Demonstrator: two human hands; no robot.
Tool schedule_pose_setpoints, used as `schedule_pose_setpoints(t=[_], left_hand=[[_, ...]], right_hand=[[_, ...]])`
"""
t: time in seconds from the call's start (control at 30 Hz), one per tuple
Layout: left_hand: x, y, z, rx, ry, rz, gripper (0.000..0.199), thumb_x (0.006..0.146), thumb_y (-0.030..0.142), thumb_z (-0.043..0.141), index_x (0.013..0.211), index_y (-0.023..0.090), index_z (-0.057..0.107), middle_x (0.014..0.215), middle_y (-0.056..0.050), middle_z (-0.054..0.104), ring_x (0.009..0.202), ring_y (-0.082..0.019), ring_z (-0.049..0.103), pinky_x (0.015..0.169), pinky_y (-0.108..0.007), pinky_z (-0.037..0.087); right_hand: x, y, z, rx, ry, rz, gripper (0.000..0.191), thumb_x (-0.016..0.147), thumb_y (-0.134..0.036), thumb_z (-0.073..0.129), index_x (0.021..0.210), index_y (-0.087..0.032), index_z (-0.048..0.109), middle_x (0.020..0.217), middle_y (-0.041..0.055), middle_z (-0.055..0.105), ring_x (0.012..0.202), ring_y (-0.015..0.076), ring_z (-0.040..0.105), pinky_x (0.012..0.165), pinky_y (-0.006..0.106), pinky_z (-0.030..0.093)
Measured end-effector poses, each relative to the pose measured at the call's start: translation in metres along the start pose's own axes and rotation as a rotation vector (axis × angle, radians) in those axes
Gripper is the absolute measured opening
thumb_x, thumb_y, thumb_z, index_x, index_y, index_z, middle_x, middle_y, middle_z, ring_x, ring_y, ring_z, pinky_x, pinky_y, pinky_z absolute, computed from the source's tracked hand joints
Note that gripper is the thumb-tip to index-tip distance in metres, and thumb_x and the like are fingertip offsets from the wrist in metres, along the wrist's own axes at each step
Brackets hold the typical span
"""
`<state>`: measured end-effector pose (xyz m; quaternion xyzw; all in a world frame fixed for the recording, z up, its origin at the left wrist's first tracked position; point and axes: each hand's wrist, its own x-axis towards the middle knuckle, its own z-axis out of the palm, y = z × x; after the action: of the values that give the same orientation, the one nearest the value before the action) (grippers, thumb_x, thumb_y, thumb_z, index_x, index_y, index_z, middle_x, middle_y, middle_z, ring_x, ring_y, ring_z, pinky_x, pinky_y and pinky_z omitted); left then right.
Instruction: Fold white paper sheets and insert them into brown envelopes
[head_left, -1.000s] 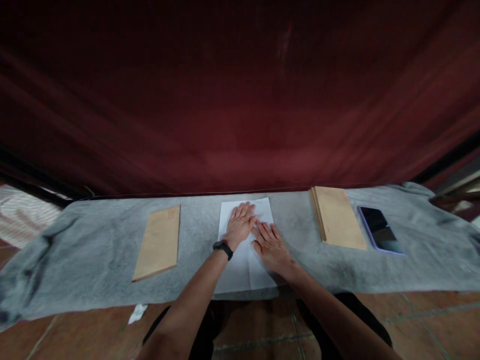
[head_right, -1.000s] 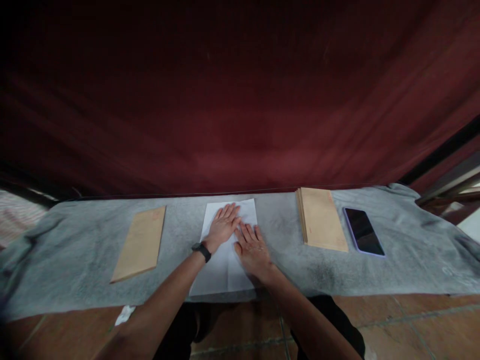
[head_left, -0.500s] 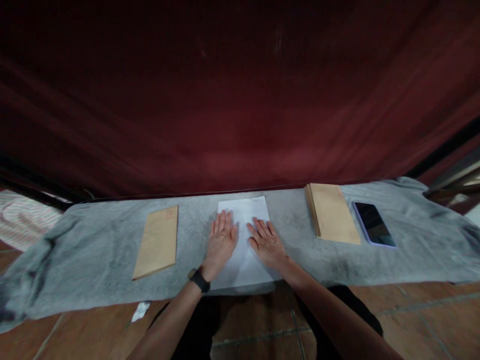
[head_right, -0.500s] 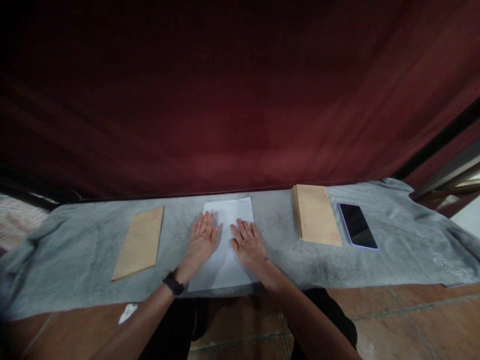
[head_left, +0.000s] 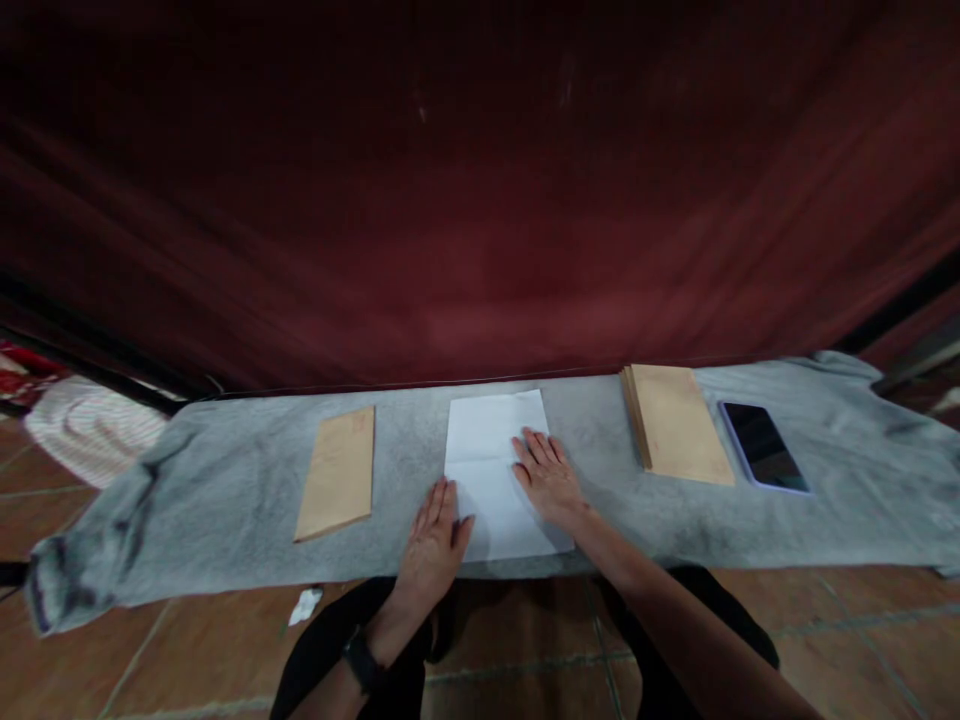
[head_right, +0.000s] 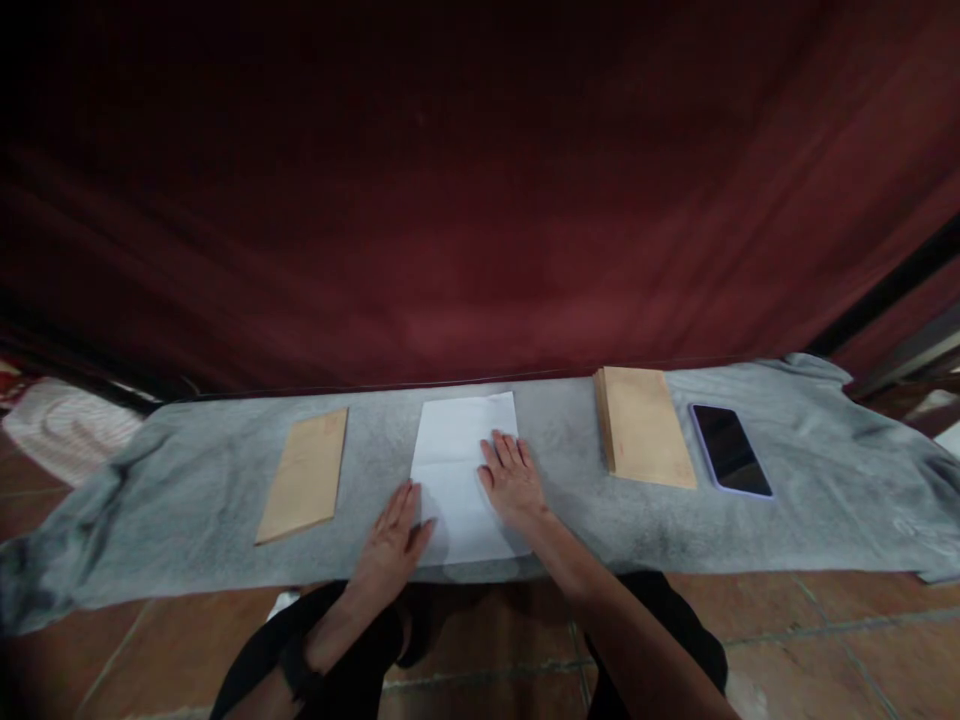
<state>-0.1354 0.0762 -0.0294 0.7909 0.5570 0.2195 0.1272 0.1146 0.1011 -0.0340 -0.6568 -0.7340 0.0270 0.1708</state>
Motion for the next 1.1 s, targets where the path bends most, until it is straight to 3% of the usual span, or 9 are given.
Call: schedule_pose_setpoints(t=[0.07,0.17,0.3,0.43,0.57,0.7,0.83,1.0,1.1], left_hand=[[0.025,-0.006,-0.007,-0.2,0.033,-0.217,0.058,0.089,0.041,0.063,0.142,0.018,0.055,0.145,-0.016,0.06,0.134,-0.032,0.056,0.11,-0.049,0.046],[0.068,-0.001,-0.015,-0.561,0.074,-0.6,0.057,0.081,0.035,0.072,0.134,0.018,0.06,0.108,-0.01,0.076,0.099,-0.026,0.072,0.09,-0.04,0.055],[0.1,0.004,-0.023,-0.722,0.088,-0.733,0.053,0.071,0.036,0.081,0.118,0.017,0.067,0.078,-0.003,0.072,0.073,-0.02,0.069,0.068,-0.03,0.052],[0.102,0.001,-0.033,-0.857,-0.083,-0.649,0.041,0.061,0.042,0.086,0.091,0.017,0.074,0.07,-0.001,0.069,0.063,-0.016,0.061,0.057,-0.025,0.042],[0.101,0.007,-0.038,-0.897,-0.226,-0.55,0.035,0.059,0.046,0.084,0.069,0.015,0.071,0.06,0.001,0.062,0.055,-0.012,0.051,0.051,-0.023,0.034],[0.102,0.016,-0.043,-1.015,-0.195,-0.501,0.037,0.061,0.046,0.082,0.077,0.015,0.071,0.061,0.003,0.061,0.052,-0.01,0.047,0.048,-0.021,0.028],[0.106,0.021,-0.055,-1.094,-0.177,-0.445,0.035,0.066,0.047,0.082,0.078,0.016,0.068,0.061,0.004,0.06,0.048,-0.007,0.042,0.044,-0.019,0.023],[0.112,0.023,-0.071,-1.165,-0.224,-0.386,0.039,0.068,0.049,0.083,0.084,0.017,0.068,0.066,0.003,0.065,0.052,-0.009,0.051,0.045,-0.018,0.032],[0.115,0.02,-0.077,-1.156,-0.147,-0.348,0.037,0.07,0.047,0.084,0.084,0.017,0.068,0.06,0.006,0.058,0.044,-0.005,0.039,0.04,-0.017,0.023]], right_hand=[[0.005,0.004,-0.004,0.012,0.017,0.094,0.051,0.104,-0.034,0.042,0.151,-0.015,0.048,0.16,0.015,0.041,0.147,0.0298,0.04,0.119,0.048,0.03],[0.016,0.011,-0.012,0.043,0.036,0.233,0.052,0.103,-0.032,0.041,0.149,-0.01,0.048,0.153,0.0182,0.05,0.137,0.0314,0.05,0.112,0.046,0.038],[0.026,0.019,-0.018,0.118,0.045,0.344,0.049,0.099,-0.027,0.046,0.145,-0.009,0.05,0.13,0.0171,0.067,0.116,0.0278,0.063,0.103,0.038,0.045],[0.029,0.027,-0.018,0.227,0.052,0.436,0.045,0.098,-0.026,0.048,0.14,-0.014,0.053,0.117,0.0138,0.07,0.099,0.0236,0.069,0.088,0.032,0.05],[0.028,0.035,-0.017,0.375,0.116,0.455,0.036,0.094,-0.028,0.051,0.127,-0.017,0.062,0.102,0.0125,0.07,0.096,0.0262,0.068,0.086,0.035,0.051],[0.029,0.042,-0.015,0.633,0.177,0.488,0.025,0.087,-0.032,0.058,0.107,-0.02,0.069,0.095,0.0091,0.069,0.094,0.0263,0.065,0.09,0.041,0.051],[0.033,0.045,-0.02,0.833,0.18,0.482,0.036,0.087,-0.045,0.059,0.112,-0.02,0.068,0.096,0.0062,0.072,0.09,0.0235,0.067,0.085,0.041,0.055],[0.034,0.039,-0.041,1.485,0.043,0.601,0.046,0.074,-0.05,0.079,0.108,-0.02,0.07,0.093,0.0046,0.077,0.08,0.0204,0.072,0.071,0.032,0.058],[0.034,0.033,-0.055,1.572,-0.039,0.561,0.043,0.072,-0.046,0.083,0.104,-0.019,0.074,0.101,0.0068,0.079,0.088,0.0218,0.073,0.075,0.031,0.058]])
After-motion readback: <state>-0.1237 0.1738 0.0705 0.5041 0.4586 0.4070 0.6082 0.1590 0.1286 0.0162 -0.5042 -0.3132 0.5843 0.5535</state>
